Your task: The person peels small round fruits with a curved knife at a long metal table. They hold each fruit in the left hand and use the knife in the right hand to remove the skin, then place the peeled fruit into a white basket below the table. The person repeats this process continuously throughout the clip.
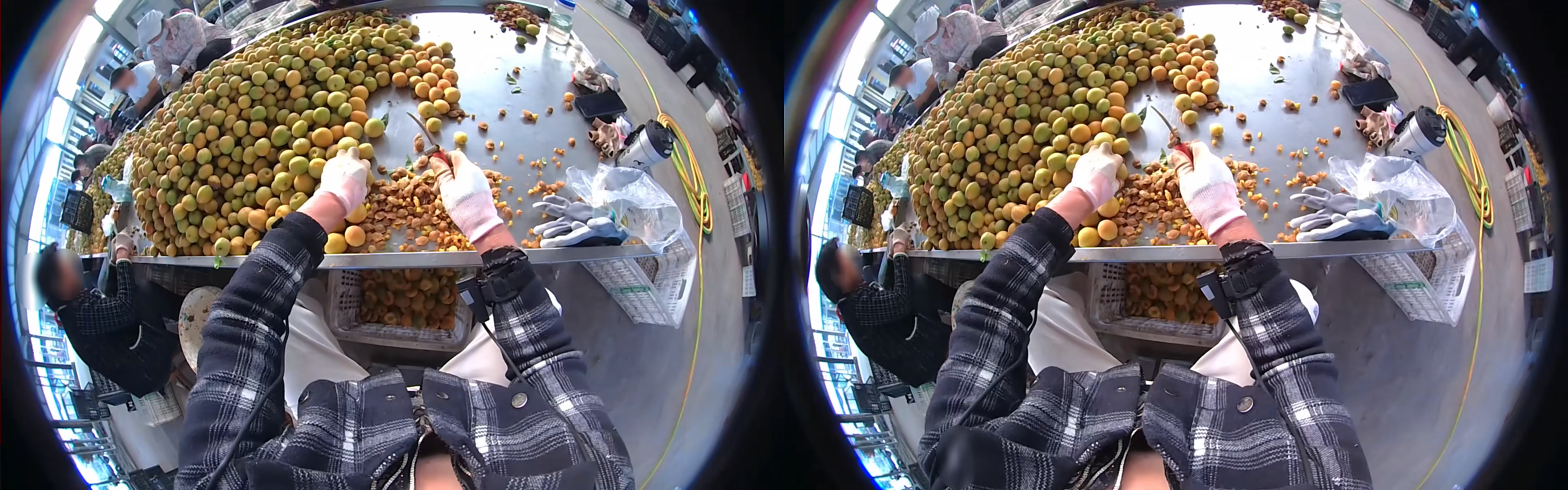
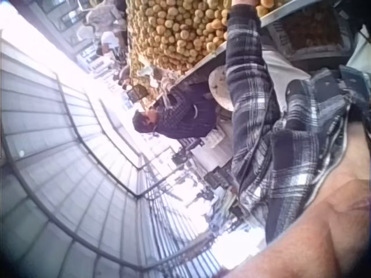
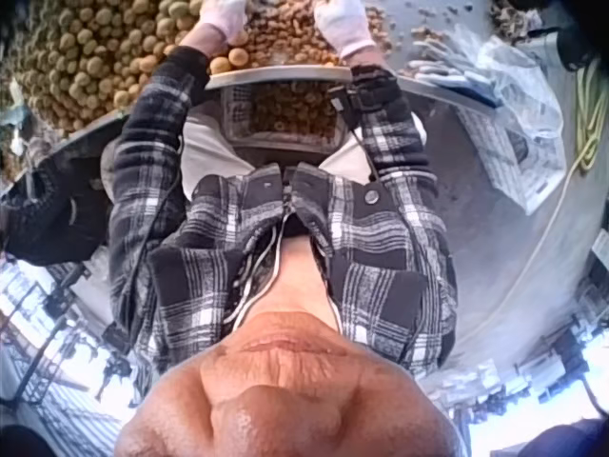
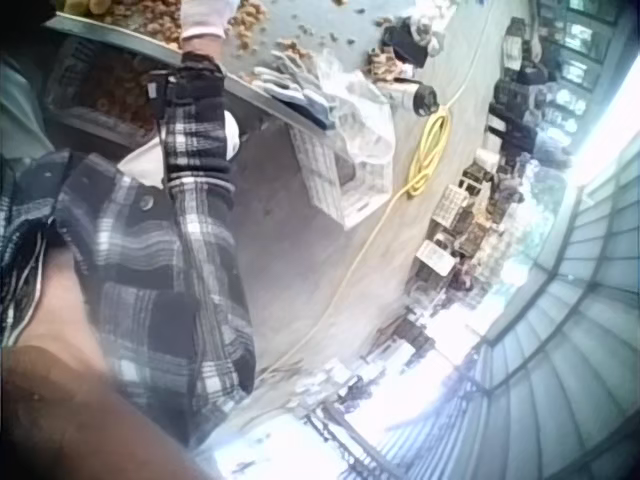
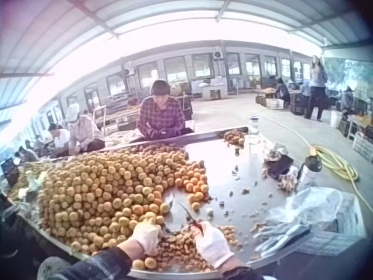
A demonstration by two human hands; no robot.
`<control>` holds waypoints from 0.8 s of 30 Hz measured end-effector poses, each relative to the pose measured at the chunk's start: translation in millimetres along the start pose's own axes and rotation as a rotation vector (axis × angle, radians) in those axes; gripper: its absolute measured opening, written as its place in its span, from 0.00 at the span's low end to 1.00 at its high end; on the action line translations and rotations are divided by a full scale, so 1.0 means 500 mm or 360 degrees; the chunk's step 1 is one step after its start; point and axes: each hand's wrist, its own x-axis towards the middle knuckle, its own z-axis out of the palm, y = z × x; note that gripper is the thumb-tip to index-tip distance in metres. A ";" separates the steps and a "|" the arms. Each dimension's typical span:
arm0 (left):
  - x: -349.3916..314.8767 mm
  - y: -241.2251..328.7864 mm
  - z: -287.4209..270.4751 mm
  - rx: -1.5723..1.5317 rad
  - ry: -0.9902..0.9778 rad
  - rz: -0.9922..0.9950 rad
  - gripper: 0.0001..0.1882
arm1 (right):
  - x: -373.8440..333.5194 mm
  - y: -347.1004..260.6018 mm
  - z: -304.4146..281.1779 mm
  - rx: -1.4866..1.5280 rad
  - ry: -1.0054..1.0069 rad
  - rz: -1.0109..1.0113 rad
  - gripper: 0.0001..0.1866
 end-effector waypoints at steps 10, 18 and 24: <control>-0.073 0.041 -0.043 -0.3705 -0.0239 -0.0209 0.25 | -0.014 0.009 0.024 0.0644 -0.0260 0.0172 0.17; -0.137 0.149 -0.042 -0.3861 0.0067 -0.0214 0.27 | -0.061 -0.047 0.041 0.0289 -0.0112 -0.0362 0.14; -0.141 0.133 -0.026 -0.3676 0.0125 -0.0407 0.23 | -0.058 -0.058 0.060 0.0296 -0.0218 -0.0282 0.17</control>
